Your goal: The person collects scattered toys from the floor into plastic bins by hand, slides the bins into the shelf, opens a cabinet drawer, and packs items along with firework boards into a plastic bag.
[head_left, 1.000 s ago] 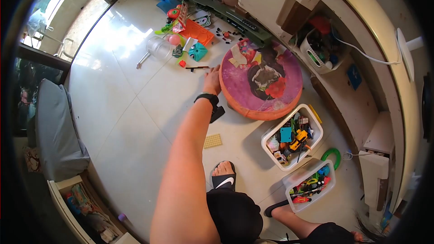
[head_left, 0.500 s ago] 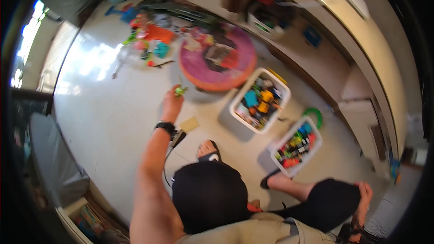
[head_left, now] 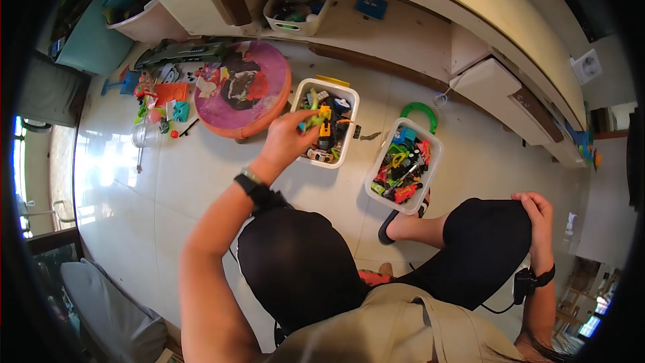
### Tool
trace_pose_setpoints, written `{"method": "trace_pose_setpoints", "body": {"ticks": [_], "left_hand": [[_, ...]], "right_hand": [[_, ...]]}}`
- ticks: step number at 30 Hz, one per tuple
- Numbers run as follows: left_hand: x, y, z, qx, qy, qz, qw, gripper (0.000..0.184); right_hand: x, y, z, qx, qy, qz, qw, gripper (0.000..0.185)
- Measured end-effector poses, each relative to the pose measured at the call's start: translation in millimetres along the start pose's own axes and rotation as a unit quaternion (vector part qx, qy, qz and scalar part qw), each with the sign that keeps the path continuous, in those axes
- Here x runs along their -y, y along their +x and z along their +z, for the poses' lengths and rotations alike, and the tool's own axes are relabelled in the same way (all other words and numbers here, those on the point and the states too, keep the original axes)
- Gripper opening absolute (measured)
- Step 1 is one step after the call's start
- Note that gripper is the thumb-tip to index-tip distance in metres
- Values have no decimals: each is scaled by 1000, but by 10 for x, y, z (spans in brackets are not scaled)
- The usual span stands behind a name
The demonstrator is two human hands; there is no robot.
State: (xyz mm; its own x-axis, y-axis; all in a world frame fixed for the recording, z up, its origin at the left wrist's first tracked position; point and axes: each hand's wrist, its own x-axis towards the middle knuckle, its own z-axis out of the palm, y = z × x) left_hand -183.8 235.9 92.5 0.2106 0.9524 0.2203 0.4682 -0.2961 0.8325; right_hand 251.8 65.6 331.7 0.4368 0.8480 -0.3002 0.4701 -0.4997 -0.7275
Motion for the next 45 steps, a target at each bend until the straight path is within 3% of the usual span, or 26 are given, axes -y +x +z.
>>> {"method": "trace_pose_setpoints", "body": {"ticks": [3,5,6,7,11,15,17,20,21,23,24,25,26,27,29,30,31,32,34,37,38,40,41,43,45], "left_hand": [[26,394,306,44,37,64,996,29],[138,599,530,67,133,63,987,28],[253,679,651,111,159,41,980,28],[444,736,757,141,172,81,972,30],[559,773,817,144,121,60,980,48],[260,677,521,136,127,9,982,57],[-84,578,315,212,139,44,966,52],[-621,446,247,416,153,21,896,41],[-625,392,335,450,169,-11,877,42],[-499,300,521,540,191,-80,816,62],[-496,246,575,537,198,-87,815,62],[-497,165,618,541,179,-273,775,73],[-466,61,658,524,154,-449,707,85],[-234,-120,657,517,104,-506,682,101],[26,-455,639,386,-39,-652,652,106],[156,-629,665,260,-109,-686,671,102],[163,-695,669,199,-195,-654,703,89],[238,-752,711,102,-289,-643,702,78],[550,-844,835,-55,-470,-591,653,52],[778,-816,950,-67,-512,-561,647,41],[743,-756,945,-68,-510,-560,649,40],[646,-695,897,-66,-508,-547,662,40],[590,-653,861,-65,-507,-537,671,39],[414,-541,809,-59,-496,-525,689,38],[136,-348,777,-64,-461,-500,730,33]], "right_hand": [[23,-58,9,-12,11,-6,1000,20],[19,-86,-20,-9,-26,-24,999,21],[24,-120,-25,-19,-26,-11,999,21],[45,-139,-23,-14,-15,1,1000,20],[-26,-170,-112,-5,3,28,1000,19],[-155,-147,-192,-14,11,30,999,18],[-205,-140,-222,-26,39,41,998,20],[-197,-96,-236,-4,77,29,997,20],[-181,-103,-212,0,84,27,996,20],[-170,-87,-160,18,164,11,986,23],[-201,-37,-145,26,170,9,985,23],[-247,42,-126,64,183,-6,981,26],[-323,126,-104,101,197,-19,975,29],[-523,298,-48,131,200,19,971,30],[-1247,687,208,182,192,103,959,31],[-1662,863,440,200,184,149,951,31],[-1995,986,730,239,169,173,940,32],[-2272,1060,1013,279,153,197,927,33],[-2771,1084,1626,305,113,159,932,37],[-3337,1005,2320,236,57,16,970,48],[-3203,963,2373,214,52,-19,975,52],[-2745,949,2185,242,88,21,966,65],[-2320,966,1982,285,31,10,958,64],[-2262,1014,1959,325,-27,1,945,63],[-2624,1082,2144,154,-98,-248,951,53]]}}
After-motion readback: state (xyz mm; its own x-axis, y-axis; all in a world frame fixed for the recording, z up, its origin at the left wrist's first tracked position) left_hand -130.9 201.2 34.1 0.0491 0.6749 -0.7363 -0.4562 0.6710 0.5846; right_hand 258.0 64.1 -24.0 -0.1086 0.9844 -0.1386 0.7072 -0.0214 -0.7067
